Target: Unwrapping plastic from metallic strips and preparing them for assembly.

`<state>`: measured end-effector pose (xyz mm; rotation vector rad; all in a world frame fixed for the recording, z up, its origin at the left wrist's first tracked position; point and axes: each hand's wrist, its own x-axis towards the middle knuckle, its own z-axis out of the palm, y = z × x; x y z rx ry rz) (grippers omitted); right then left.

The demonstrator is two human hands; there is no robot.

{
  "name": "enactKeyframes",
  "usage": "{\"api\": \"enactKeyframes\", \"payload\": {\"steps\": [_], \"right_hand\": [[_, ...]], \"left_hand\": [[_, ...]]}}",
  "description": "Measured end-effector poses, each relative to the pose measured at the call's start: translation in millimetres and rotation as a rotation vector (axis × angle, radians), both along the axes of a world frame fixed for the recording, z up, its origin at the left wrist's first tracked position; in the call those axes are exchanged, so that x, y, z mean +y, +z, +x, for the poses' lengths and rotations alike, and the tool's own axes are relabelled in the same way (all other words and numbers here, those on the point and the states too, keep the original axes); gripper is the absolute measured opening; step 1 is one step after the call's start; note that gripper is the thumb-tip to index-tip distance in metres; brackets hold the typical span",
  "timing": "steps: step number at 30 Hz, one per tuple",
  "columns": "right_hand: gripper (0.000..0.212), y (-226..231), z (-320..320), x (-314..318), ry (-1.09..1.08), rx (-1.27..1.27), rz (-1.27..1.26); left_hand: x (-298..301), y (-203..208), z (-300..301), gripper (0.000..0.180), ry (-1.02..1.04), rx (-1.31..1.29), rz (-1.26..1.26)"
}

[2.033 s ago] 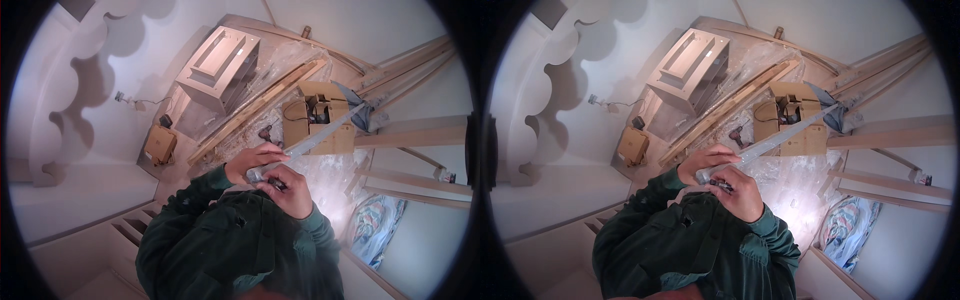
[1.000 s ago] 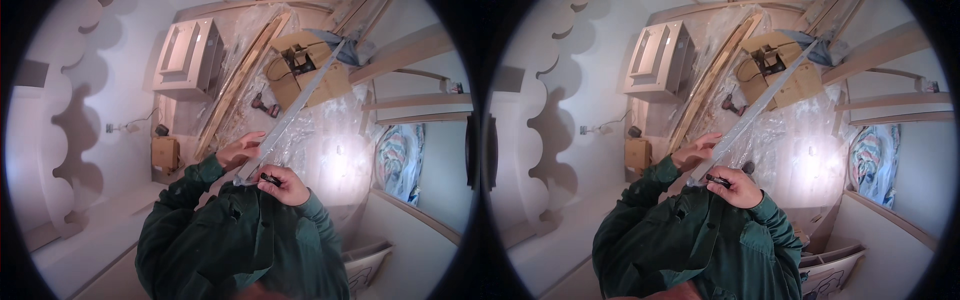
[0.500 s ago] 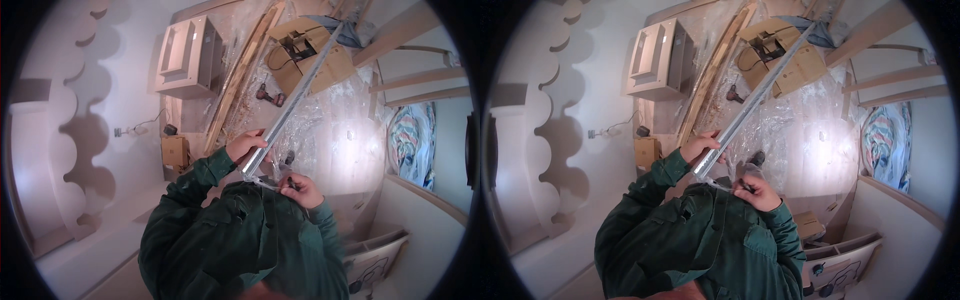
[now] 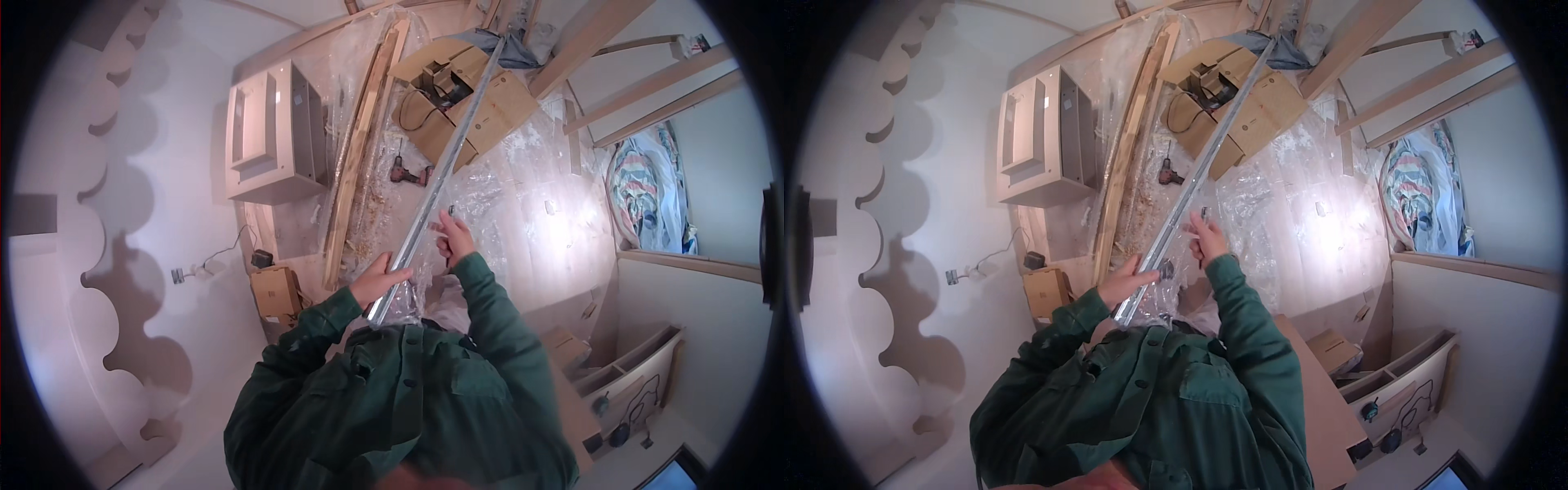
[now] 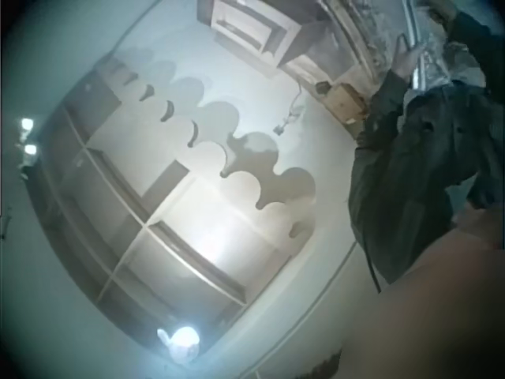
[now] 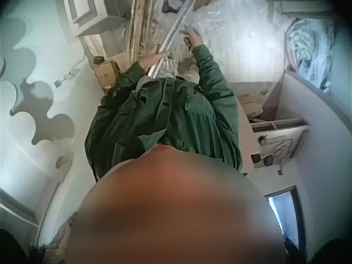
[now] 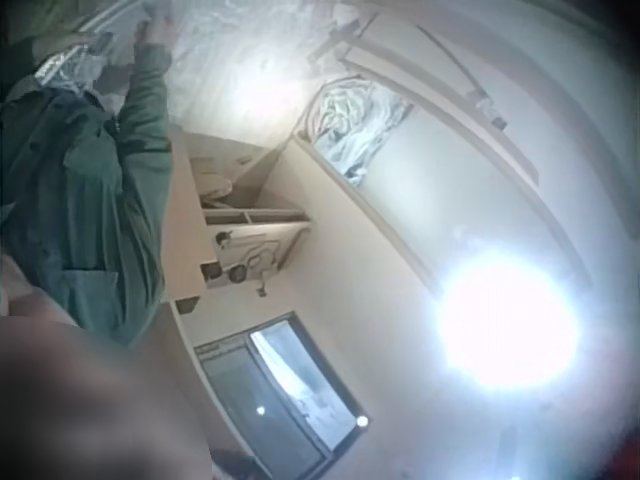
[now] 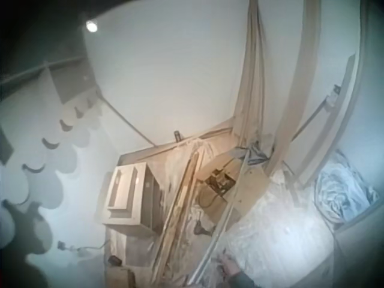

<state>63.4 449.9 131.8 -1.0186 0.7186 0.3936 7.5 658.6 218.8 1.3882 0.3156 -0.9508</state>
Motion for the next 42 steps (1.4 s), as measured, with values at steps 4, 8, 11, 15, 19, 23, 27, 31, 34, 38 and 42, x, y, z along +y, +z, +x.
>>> {"api": "enactKeyframes", "payload": {"steps": [4,8,11,15,19,23,27,31,34,38,42], "right_hand": [[0.022,-10,9,18,0.012,-0.059,-0.088],[0.018,-33,-19,-45,-0.041,-0.016,-0.203],[0.020,-52,-37,-47,-0.049,0.089,-0.148],[0.038,-40,-67,-24,-0.016,0.234,-0.201],[0.041,18,-86,28,0.462,0.359,0.473],[0.032,22,-91,68,0.445,0.081,0.335],[0.019,37,-86,32,0.445,0.044,0.060],[0.017,32,-105,19,0.398,0.102,0.036],[0.016,47,-104,26,0.277,0.039,0.078],[0.015,66,-91,56,0.155,-0.191,0.049],[0.014,88,-77,63,0.143,-0.276,0.024]], "left_hand": [[45,7,-9,0.027,0.086,0.194,-0.128],[82,22,-10,0.046,0.236,0.345,-0.321],[66,11,-15,0.037,0.271,0.412,-0.427],[68,-8,-18,0.036,0.206,0.385,-0.534],[72,-1,-9,0.032,0.215,0.356,-0.327],[59,8,-8,0.032,0.234,0.043,-0.081],[100,-7,-2,0.039,0.207,0.112,-0.153],[89,-7,-1,0.041,0.235,0.234,-0.401],[92,-23,-5,0.043,0.265,0.293,-0.466],[73,-16,-8,0.041,0.074,0.078,-0.065],[70,-22,-1,0.055,-0.233,-0.474,0.157]]}}
